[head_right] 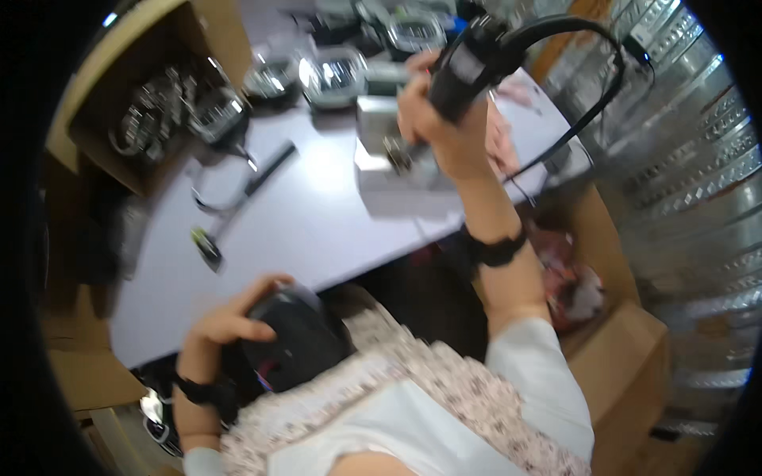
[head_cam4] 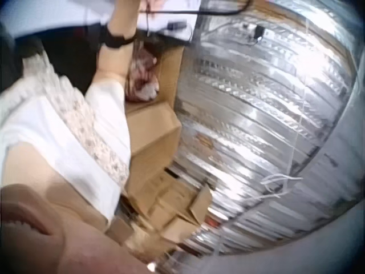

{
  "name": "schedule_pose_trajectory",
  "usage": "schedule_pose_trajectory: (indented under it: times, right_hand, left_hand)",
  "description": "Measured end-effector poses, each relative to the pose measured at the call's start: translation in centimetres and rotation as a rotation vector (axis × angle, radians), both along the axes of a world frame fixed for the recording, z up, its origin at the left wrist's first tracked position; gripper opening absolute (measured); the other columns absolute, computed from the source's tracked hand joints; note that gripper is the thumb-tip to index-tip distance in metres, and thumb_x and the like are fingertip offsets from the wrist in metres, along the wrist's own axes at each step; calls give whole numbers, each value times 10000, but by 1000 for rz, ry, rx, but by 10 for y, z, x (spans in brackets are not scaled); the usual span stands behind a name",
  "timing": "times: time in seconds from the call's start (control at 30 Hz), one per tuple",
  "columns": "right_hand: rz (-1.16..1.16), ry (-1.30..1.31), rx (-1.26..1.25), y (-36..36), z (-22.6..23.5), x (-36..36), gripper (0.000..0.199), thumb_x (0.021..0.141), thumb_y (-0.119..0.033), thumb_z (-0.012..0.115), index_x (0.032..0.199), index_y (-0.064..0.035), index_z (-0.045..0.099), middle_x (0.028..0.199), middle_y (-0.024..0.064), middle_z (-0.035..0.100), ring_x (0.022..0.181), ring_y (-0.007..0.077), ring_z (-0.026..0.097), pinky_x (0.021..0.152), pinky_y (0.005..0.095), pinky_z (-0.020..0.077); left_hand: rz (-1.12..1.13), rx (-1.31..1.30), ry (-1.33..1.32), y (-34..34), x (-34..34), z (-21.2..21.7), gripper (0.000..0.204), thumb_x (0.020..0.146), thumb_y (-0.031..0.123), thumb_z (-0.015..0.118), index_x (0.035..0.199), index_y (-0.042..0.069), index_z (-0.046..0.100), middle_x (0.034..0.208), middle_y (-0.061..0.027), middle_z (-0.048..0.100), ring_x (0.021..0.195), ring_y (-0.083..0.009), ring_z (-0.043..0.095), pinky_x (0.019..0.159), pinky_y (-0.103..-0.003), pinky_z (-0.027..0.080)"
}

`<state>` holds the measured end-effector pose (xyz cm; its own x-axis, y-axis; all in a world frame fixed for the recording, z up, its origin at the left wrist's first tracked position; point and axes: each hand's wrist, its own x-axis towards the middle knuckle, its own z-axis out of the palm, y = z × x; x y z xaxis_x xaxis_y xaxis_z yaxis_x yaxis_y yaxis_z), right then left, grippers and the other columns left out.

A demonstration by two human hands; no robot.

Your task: Assembling a plastic car light fixture by installing internal components and securing the housing with an electric screwdriver.

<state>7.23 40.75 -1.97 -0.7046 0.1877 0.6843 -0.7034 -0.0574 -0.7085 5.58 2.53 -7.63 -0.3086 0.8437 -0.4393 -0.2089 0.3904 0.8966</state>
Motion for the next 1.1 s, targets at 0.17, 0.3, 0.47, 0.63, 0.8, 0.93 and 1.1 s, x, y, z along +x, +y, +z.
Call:
schedule_pose_trajectory:
  times: [0.17, 0.3, 0.47, 0.63, 0.8, 0.93, 1.1]
  right_hand:
    - [-239, -255, 28, -12, 13, -26, 322, 847, -68, 697, 1136, -41, 557, 671, -24, 554, 518, 57, 509, 485, 232, 392]
    - [229, -291, 112, -4, 16, -5, 350, 827, 0, 687, 1143, 6, 538, 720, -14, 573, 568, 52, 540, 535, 209, 420]
    - [-288, -53, -47, -17, -4, 11, 351, 864, -21, 658, 1177, -10, 501, 717, -15, 567, 561, 52, 527, 537, 210, 426]
    - [-255, 81, -80, -18, -22, 3, 297, 862, -58, 685, 1116, -12, 537, 746, -20, 553, 590, 52, 509, 534, 213, 410]
    - [-279, 18, 78, -11, -3, -9, 348, 918, -70, 651, 1227, -8, 502, 681, 15, 513, 531, 96, 475, 516, 255, 395]
    - [-198, -56, 28, -23, 7, -17, 317, 913, -84, 657, 1180, -8, 503, 662, 12, 544, 525, 99, 523, 501, 256, 420]
    - [-198, -122, 29, -23, -2, 1, 257, 904, -103, 677, 1101, -19, 535, 630, 8, 545, 496, 97, 514, 478, 255, 404]
  left_hand:
    - [-5, 51, -36, -6, 0, -25, 786, 861, 364, 749, 1472, 37, 378, 1373, -160, 497, 1291, -241, 450, 1108, -364, 325]
    - [103, 80, -123, -9, 10, -29, 778, 870, 330, 726, 1495, 57, 350, 1378, -164, 496, 1287, -242, 453, 1111, -363, 317]
    - [285, 161, -138, -5, 27, -19, 804, 845, 278, 728, 1508, 54, 332, 1392, -150, 478, 1286, -237, 447, 1108, -355, 329]
    - [136, 16, -64, 5, 25, -24, 816, 804, 233, 748, 1502, 94, 349, 1371, -133, 495, 1254, -241, 465, 1093, -357, 355]
    - [180, 34, -69, 2, 30, 1, 692, 800, 244, 737, 1400, 73, 438, 1198, -119, 591, 1081, -217, 575, 961, -338, 479]
    - [220, 38, 45, -1, 33, -10, 721, 772, 287, 778, 1380, 56, 466, 1209, -125, 590, 1134, -230, 554, 1005, -358, 428]
    - [244, 1, -7, 2, 42, -5, 798, 713, 348, 777, 1386, 50, 467, 1215, -116, 591, 1162, -232, 541, 1039, -357, 386]
